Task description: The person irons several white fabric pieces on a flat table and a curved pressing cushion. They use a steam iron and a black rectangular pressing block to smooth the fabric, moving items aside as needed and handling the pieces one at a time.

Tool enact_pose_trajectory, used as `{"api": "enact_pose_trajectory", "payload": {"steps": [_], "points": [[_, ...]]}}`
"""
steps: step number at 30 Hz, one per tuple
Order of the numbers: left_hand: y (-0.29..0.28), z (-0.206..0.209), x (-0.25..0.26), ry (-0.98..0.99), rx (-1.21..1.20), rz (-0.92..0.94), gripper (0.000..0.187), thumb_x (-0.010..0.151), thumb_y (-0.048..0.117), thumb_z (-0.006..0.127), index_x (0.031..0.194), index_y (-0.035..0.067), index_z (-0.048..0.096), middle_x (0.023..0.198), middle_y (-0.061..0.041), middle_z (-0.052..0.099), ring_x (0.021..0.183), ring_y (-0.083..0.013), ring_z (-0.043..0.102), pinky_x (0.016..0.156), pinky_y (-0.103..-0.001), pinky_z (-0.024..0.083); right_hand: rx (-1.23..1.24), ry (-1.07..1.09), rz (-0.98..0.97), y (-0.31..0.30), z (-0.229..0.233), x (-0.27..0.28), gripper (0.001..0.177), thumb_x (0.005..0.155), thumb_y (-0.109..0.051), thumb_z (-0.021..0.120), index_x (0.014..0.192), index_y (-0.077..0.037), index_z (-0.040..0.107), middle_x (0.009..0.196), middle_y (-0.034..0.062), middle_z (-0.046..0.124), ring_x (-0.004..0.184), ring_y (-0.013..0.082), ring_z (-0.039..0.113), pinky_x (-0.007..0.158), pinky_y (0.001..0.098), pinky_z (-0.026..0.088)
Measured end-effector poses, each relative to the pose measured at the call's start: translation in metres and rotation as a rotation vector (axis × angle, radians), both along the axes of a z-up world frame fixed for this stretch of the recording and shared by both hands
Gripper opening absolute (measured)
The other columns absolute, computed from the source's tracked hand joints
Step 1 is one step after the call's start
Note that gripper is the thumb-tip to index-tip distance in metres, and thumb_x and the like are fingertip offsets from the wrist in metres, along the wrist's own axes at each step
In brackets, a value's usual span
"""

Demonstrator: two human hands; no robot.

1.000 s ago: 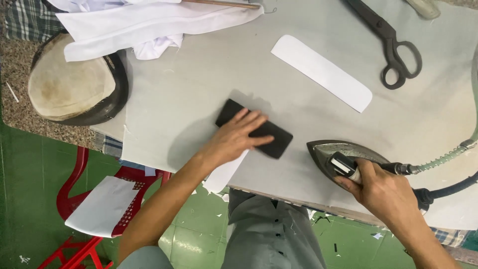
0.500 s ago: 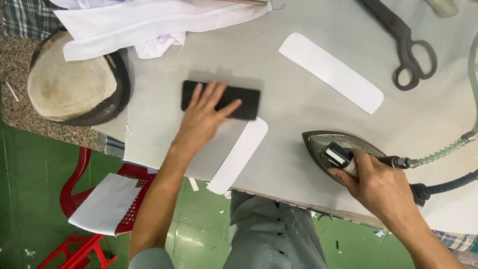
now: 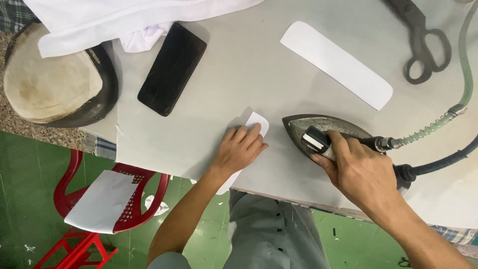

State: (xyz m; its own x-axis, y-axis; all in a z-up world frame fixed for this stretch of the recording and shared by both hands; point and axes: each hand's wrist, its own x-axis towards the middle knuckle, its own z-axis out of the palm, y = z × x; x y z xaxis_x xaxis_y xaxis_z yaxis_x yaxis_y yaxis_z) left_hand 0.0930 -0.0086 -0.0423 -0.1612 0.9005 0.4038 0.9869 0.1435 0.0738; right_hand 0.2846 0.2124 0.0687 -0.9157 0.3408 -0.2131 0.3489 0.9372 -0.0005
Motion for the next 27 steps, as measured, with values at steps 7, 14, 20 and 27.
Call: {"api": "enact_pose_trajectory", "payload": {"steps": [7,14,20,27], "points": [[0.001,0.000,-0.001,-0.015,-0.065,-0.024,0.032,0.098,0.042,0.077,0.089,0.017,0.060,0.125,0.002,0.064,0.085,-0.0173,0.049,0.067,-0.029,0.038,0.015,0.070,0.062,-0.005,-0.004,-0.018,0.060,0.099,-0.066,0.055,0.123,-0.012,0.064,0.064,0.0003,0.056,0.047,0.0190,0.061,0.032,0.0340,0.036],[0.000,-0.007,0.003,-0.061,-0.051,-0.017,0.034,0.094,0.043,0.083,0.091,0.018,0.061,0.122,0.002,0.065,0.088,-0.0189,0.053,0.068,-0.031,0.040,0.035,0.101,0.128,-0.004,-0.003,-0.028,0.058,0.101,-0.066,0.052,0.123,-0.014,0.063,0.066,0.0003,0.058,0.048,0.0201,0.060,0.033,0.0343,0.038],[-0.001,-0.010,0.003,-0.081,-0.043,-0.018,0.030,0.096,0.041,0.082,0.092,0.018,0.062,0.123,0.001,0.065,0.090,-0.0190,0.054,0.070,-0.031,0.041,0.031,0.069,0.181,-0.002,0.001,-0.038,0.060,0.100,-0.068,0.050,0.122,-0.014,0.064,0.065,-0.0003,0.057,0.044,0.0184,0.058,0.032,0.0324,0.039],[0.000,-0.010,0.003,-0.112,-0.030,-0.022,0.028,0.097,0.039,0.080,0.090,0.017,0.064,0.123,-0.001,0.065,0.088,-0.0199,0.054,0.071,-0.031,0.043,0.237,0.014,0.321,-0.007,0.001,-0.046,0.060,0.104,-0.071,0.050,0.110,-0.012,0.061,0.062,-0.0009,0.052,0.040,0.0121,0.049,0.034,0.0274,0.036]]}}
